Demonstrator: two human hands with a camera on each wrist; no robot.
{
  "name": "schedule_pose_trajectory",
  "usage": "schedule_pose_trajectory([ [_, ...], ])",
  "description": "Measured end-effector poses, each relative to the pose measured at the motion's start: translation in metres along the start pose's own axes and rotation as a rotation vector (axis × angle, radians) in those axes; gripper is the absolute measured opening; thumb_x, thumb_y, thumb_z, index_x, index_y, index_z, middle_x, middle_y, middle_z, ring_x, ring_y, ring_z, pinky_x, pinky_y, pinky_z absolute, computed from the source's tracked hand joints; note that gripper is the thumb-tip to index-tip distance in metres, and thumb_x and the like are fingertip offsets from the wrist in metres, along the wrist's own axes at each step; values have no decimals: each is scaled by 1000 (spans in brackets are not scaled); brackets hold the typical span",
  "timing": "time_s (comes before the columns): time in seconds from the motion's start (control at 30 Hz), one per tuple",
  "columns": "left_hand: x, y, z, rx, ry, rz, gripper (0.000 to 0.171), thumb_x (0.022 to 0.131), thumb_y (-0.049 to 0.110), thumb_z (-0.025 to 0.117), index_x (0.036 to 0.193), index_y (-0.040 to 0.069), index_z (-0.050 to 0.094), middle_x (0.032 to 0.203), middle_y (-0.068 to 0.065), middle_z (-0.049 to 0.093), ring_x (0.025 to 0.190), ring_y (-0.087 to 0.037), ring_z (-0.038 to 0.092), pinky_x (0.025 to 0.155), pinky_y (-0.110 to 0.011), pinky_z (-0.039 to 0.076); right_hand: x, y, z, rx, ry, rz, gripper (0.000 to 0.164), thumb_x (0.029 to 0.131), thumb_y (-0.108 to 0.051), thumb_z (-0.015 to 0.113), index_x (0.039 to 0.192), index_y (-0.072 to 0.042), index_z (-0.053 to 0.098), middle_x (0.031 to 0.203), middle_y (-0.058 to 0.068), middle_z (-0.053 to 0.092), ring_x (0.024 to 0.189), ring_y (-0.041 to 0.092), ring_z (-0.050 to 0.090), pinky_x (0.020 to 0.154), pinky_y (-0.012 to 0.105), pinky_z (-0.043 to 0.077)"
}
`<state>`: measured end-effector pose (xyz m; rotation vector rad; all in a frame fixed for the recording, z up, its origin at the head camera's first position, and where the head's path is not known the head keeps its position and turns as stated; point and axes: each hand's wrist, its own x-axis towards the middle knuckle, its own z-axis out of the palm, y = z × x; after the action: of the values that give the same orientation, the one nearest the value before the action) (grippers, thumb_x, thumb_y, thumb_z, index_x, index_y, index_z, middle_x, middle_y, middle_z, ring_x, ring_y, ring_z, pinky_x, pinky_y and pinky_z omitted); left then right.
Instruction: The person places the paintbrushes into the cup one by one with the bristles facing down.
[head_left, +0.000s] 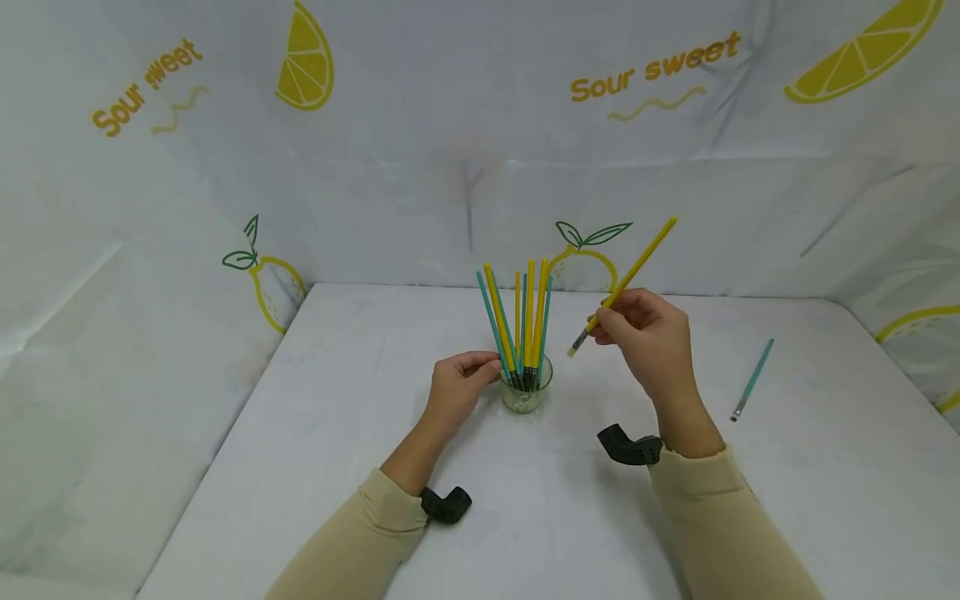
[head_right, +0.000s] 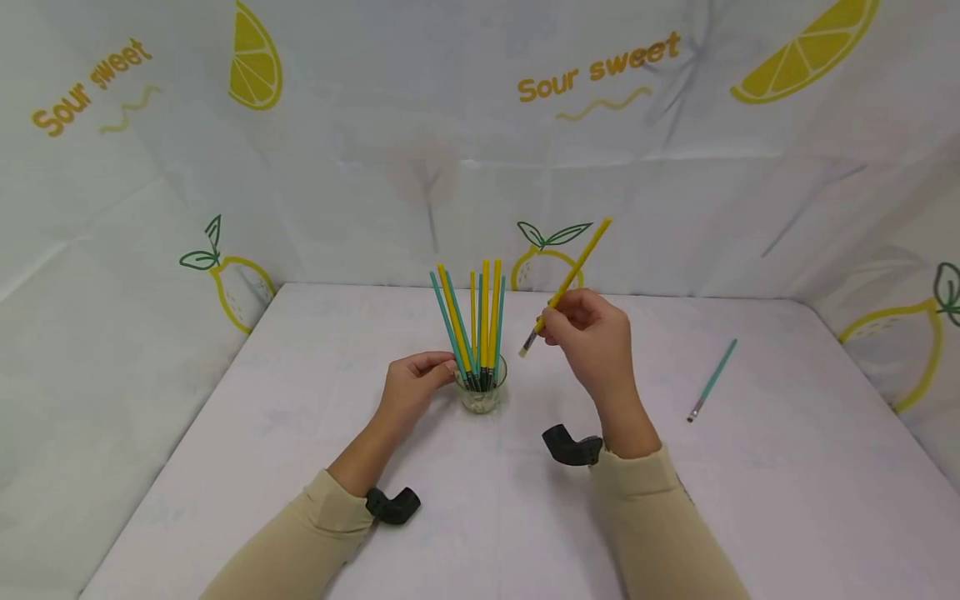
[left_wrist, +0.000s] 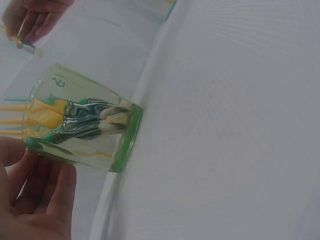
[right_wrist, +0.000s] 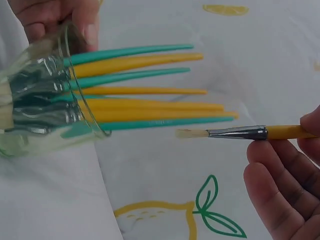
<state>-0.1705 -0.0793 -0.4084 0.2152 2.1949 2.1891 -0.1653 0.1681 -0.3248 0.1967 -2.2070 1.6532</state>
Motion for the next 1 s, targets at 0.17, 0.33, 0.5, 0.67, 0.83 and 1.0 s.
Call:
schedule_pose_trajectory([
  [0.17, 7, -14, -1, -3, 5, 1, 22, 94, 11, 66, 109, -4, 71, 106, -18, 72, 91, -18, 71, 87, -33, 59, -5, 2, 15, -92, -53, -52, 21, 92, -21, 70, 97, -1, 67, 87, 12, 74, 73, 12, 70, 68, 21, 60],
  [0.33, 7, -18, -1, 1, 13, 18, 24, 93, 15, 68, 109, -2, 72, 106, -17, 72, 92, -20, 72, 86, -30, 59, -8, 12, 27, -147, -90, -32, 21, 93, -27, 69, 94, -6, 68, 85, 9, 74, 74, 14, 70, 68, 23, 59],
  [0.5, 8, -19, -1, 9, 15, 36, 22, 93, 16, 68, 107, -1, 73, 104, -16, 73, 92, -21, 72, 85, -29, 59, -11, 23, 39, -276, -117, -8, 19, 92, -31, 68, 89, -12, 68, 80, 3, 73, 75, 16, 66, 63, 31, 53],
  [0.67, 7, -18, -1, 6, 13, 53, 21, 93, 13, 67, 106, -2, 73, 102, -15, 73, 89, -18, 72, 83, -28, 59, -12, 31, 46, -351, -170, 43, 17, 90, -28, 70, 88, -12, 70, 83, 3, 73, 80, 20, 65, 66, 33, 52],
  [0.83, 7, -18, 0, 1, 14, 59, 21, 93, 11, 67, 106, -4, 72, 102, -16, 73, 88, -16, 72, 82, -28, 60, -12, 36, 48, -376, -235, 104, 16, 90, -28, 70, 89, -12, 71, 87, 4, 74, 83, 21, 65, 68, 32, 53],
  [1.0, 7, -17, 0, -3, 17, 50, 22, 93, 12, 68, 107, -4, 72, 104, -18, 73, 90, -19, 72, 83, -29, 59, -11, 39, 48, -401, -292, 138, 17, 89, -27, 69, 89, -11, 72, 88, 4, 73, 83, 20, 65, 67, 30, 52],
])
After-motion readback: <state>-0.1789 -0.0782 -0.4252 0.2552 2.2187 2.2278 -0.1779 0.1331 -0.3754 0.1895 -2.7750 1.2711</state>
